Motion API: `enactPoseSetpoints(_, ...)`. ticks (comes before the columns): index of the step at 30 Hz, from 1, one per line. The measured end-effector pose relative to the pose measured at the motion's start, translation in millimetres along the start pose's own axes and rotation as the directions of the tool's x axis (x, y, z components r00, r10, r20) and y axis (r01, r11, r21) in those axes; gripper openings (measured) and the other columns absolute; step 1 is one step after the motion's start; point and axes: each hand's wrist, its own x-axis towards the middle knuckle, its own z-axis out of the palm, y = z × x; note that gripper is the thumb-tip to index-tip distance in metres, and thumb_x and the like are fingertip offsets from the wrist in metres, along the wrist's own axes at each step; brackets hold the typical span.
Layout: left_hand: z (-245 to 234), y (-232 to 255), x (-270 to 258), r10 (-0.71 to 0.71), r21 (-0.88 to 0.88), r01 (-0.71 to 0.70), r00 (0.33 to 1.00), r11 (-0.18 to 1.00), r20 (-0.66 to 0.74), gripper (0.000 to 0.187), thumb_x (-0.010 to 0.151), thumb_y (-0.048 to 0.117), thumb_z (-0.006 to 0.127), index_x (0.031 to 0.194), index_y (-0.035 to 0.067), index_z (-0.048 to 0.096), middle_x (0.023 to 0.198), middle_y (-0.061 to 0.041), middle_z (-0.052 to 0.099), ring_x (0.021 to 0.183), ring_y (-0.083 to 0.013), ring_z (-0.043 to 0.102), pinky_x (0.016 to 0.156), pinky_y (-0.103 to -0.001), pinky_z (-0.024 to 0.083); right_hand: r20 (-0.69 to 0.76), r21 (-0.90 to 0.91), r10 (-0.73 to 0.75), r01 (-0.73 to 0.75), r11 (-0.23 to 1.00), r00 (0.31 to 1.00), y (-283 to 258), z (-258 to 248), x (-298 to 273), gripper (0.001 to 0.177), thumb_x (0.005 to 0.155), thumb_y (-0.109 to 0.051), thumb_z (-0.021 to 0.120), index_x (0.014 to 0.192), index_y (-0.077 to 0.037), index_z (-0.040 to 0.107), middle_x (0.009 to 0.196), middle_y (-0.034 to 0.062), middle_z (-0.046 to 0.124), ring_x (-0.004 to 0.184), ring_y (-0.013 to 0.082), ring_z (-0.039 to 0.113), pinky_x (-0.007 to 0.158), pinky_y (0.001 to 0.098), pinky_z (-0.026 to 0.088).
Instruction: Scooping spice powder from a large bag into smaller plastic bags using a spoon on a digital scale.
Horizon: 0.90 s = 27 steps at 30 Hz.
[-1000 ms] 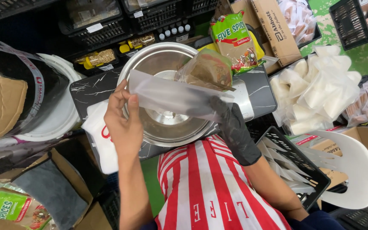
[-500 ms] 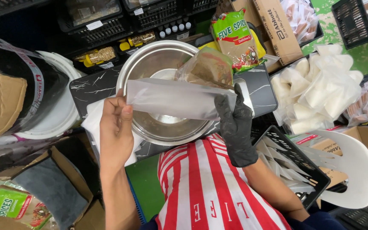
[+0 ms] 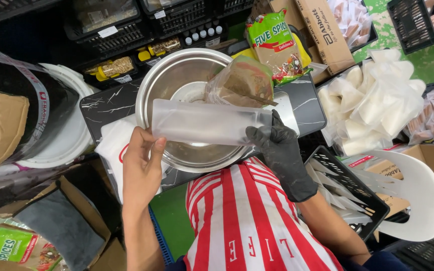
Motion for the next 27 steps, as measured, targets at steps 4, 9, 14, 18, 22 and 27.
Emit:
enactPoseSetpoints(4,-6.8,9.0,-0.2,-0.026,0.052,0.026,1.000,0.998,-0.009,0.012,0.109,0.007,0.057,0.100,0.000,0.056,0.087,-0.020,0.067,0.128,-0.0410,0.066,0.110,-0.066,0.045,0.111,-0.079,-0.057,0.067,0.995,0.992,-10.3,1.7,-3.4,0.019,0.085,-0.017,0.090,0.074,-0.005,0.080,0.086,0.0117,0.077,0.088,0.0170,0.070,0.101,0.0400,0.056)
enactPoseSetpoints(9,-31.6,23.1,10.6,0.138,-0.041,-0.137,0.990,0.990,0.023,0.014,0.109,0.014,0.052,0.116,0.010,0.041,0.143,-0.030,0.054,0.155,-0.0551,0.027,0.122,-0.075,0.018,0.302,-0.118,-0.300,0.348,0.930,0.905,-32.7,14.9,-12.1,0.019,0.085,-0.019,0.088,0.075,-0.006,0.077,0.088,0.0117,0.077,0.088,0.0237,0.072,0.099,0.0445,0.056)
enactPoseSetpoints(14,-18.7,40.1,25.8,0.110,-0.058,-0.093,0.821,0.994,0.560,0.096,0.087,0.073,0.058,0.146,-0.002,0.047,0.161,-0.037,0.038,0.154,-0.0570,0.020,0.113,-0.080,0.016,0.570,-0.072,-0.555,0.710,0.700,0.605,-38.8,18.1,-19.3,0.020,0.084,-0.023,0.085,0.075,-0.009,0.073,0.091,0.0117,0.078,0.089,0.0336,0.074,0.095,0.0514,0.056)
enactPoseSetpoints(18,32.1,-0.2,20.1,0.182,-0.292,0.148,0.502,0.945,0.845,0.117,0.077,0.069,0.080,0.161,0.001,0.035,0.166,-0.029,0.038,0.153,-0.0430,0.029,0.119,-0.069,0.023,0.681,0.005,-0.618,0.842,0.540,0.393,-33.2,16.1,-24.6,0.020,0.083,-0.025,0.084,0.075,-0.011,0.071,0.093,0.0117,0.078,0.089,0.0386,0.075,0.093,0.0548,0.057)
enactPoseSetpoints(22,50.1,-41.0,37.1,0.044,-0.137,0.272,0.322,0.953,0.946,0.098,0.058,0.039,0.102,0.140,0.002,0.064,0.133,-0.017,0.072,0.124,-0.0268,0.064,0.107,-0.048,0.052,0.832,-0.013,-0.460,0.839,0.544,0.311,-34.7,9.3,-19.3,0.027,0.091,-0.038,0.076,0.087,-0.013,0.068,0.095,0.0081,0.072,0.095,0.0314,0.072,0.093,0.0523,0.053)
enactPoseSetpoints(27,61.0,-20.6,53.6,-0.472,0.482,-0.007,0.186,0.876,0.862,0.140,0.051,0.070,0.083,0.163,0.007,0.028,0.171,-0.012,0.033,0.154,-0.0290,0.039,0.123,-0.042,0.035,0.833,-0.031,-0.475,0.880,0.474,0.285,-28.1,-3.0,-13.9,0.034,0.097,-0.028,0.061,0.103,0.005,0.062,0.099,0.0134,0.066,0.105,0.0363,0.067,0.130,0.0598,0.025)
